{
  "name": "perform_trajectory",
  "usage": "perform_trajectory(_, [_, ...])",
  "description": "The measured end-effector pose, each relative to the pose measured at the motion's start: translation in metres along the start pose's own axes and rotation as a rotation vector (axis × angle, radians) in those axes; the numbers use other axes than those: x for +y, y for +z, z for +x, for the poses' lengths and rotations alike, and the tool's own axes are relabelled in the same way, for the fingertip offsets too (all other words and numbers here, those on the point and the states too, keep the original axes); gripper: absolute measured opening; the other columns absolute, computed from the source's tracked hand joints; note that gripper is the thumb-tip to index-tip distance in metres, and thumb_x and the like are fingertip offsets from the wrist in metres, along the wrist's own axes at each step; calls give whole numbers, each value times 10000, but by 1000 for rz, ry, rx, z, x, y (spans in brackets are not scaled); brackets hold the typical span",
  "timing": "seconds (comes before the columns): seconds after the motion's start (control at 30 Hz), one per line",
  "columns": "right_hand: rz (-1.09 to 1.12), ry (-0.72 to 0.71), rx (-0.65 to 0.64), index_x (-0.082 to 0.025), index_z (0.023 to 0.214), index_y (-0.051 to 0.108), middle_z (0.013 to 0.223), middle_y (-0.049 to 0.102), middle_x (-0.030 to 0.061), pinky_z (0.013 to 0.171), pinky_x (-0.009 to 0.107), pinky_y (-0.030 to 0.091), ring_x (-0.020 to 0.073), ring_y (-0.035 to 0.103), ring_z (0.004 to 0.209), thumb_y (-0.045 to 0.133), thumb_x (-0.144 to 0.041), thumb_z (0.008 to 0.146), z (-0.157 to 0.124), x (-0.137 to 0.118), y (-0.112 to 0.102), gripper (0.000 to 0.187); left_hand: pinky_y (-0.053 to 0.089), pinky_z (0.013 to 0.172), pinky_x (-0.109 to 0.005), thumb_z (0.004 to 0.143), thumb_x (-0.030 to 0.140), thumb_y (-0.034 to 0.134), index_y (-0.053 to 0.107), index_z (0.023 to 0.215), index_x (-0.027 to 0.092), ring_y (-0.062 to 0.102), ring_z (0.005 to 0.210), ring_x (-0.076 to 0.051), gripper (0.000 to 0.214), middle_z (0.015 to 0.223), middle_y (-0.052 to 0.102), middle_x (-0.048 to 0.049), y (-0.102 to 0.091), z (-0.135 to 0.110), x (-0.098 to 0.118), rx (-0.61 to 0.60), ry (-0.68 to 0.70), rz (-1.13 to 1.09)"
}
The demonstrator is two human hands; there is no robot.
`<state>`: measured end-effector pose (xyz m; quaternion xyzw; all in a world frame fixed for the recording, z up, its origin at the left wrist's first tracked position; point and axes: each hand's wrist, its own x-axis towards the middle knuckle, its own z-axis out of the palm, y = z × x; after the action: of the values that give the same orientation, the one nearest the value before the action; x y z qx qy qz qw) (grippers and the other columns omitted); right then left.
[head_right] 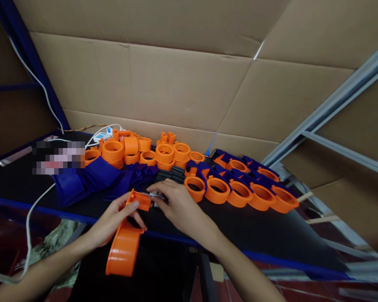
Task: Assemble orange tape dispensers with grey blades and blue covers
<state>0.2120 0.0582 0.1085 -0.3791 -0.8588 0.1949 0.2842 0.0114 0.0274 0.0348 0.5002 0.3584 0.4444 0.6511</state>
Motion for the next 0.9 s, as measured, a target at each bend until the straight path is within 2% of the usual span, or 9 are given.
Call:
perform_trajectory(0.13, [-18,-6,-21,-235,1093,701,1029,715,53,781,279,519,174,669,917,632,-192,914,-2,-4,-9,196,477,525,-217,931,482,565,547,1131,154,719,576,-199,384,683,761,-85,1,0,0,10,7,23])
perform_trajectory(0.27, [1,7,-63,-234,1085,701,970,720,38,715,259,510,153,664,824,637,-213,915,-5,-9,-16,183,451,522,-206,927,463,579,551,1124,155,722,581,-193,367,683,759,-70,2,-1,2,19,16,44])
perform_trajectory(0.6, [6,59,-40,-231,1016,720,1007,734,47,785,296,524,187,678,915,641,-196,900,-3,-4,-9,144,474,598,-253,900,448,625,597,1098,171,727,619,-198,341,744,739,-37,5,-3,3,36,45,40])
perform_trajectory(0.73, [28,61,-67,-231,1022,723,971,733,44,724,281,522,175,672,848,644,-220,902,-5,-7,-14,144,452,559,-236,898,465,624,602,1083,173,724,608,-193,346,746,736,-38,5,-2,1,54,54,38])
perform_trajectory(0.9, [22,61,-75,-227,999,724,988,732,43,796,299,523,184,675,915,637,-180,901,-5,-8,-10,139,435,512,-213,905,467,610,574,1099,171,725,601,-190,356,725,726,-29,4,-2,2,35,24,62])
